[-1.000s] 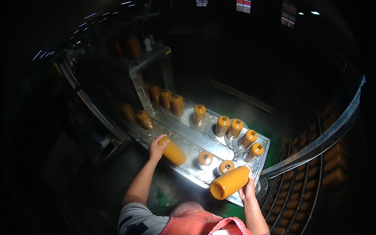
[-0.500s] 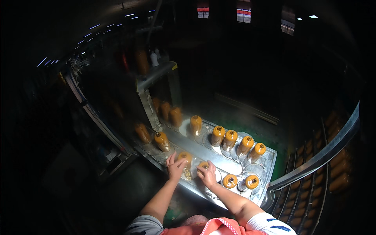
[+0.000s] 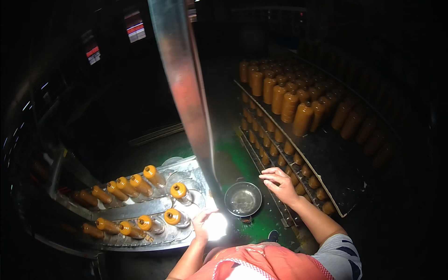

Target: The person repeatedly picks up amber bottles from a rotating rack, fills them from a metal bowl, and places them onto a conveyor belt. The process is continuous and repetitive, with the person handling two bottles at a time.

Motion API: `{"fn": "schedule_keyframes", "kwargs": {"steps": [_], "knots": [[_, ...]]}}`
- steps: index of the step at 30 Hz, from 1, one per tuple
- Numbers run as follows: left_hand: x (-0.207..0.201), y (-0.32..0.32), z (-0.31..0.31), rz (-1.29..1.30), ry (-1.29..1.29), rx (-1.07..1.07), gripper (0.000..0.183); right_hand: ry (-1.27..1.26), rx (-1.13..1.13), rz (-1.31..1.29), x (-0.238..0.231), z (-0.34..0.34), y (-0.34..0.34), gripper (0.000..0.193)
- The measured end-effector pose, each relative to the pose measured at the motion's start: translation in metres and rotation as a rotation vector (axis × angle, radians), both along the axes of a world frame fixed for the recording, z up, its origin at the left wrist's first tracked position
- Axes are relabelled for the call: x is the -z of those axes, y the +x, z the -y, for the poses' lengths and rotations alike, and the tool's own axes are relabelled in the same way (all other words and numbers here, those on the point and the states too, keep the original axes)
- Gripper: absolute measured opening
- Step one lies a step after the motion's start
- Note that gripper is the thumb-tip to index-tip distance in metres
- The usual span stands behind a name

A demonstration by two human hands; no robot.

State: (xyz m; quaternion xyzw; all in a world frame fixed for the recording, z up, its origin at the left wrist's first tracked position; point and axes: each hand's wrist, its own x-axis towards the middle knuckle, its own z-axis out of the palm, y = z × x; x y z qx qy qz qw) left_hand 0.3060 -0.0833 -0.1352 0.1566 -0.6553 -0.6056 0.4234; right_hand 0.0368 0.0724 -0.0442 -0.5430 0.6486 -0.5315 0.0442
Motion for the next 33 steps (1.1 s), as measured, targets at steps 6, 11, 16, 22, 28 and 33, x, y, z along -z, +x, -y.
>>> {"fn": "schedule_keyframes", "kwargs": {"steps": [6,11,16,22,28,33], "knots": [[-0.080,-0.259,-0.053,0.163,0.014,0.207,0.028,-0.138,0.828,0.006,-0.073,-0.241,-0.235,0.029],[-0.141,-0.485,-0.068,0.204,-0.684,0.059,0.044,0.191,1.374,-0.344,-0.077,-0.367,-0.362,0.044],[-0.148,-0.593,-0.073,0.429,-0.890,-0.093,0.052,0.346,1.595,-0.350,-0.050,-0.423,-0.447,0.047],[-0.142,-0.609,-0.084,0.446,-0.911,-0.148,0.051,0.366,1.368,-0.239,-0.022,-0.471,-0.459,0.049],[-0.148,-0.609,-0.074,0.332,-0.942,-0.105,0.045,0.289,1.490,-0.306,-0.028,-0.459,-0.452,0.055],[-0.109,-0.544,-0.033,0.053,-0.619,-0.084,0.046,0.106,1.483,-0.062,-0.015,-0.473,-0.390,0.050]]}}
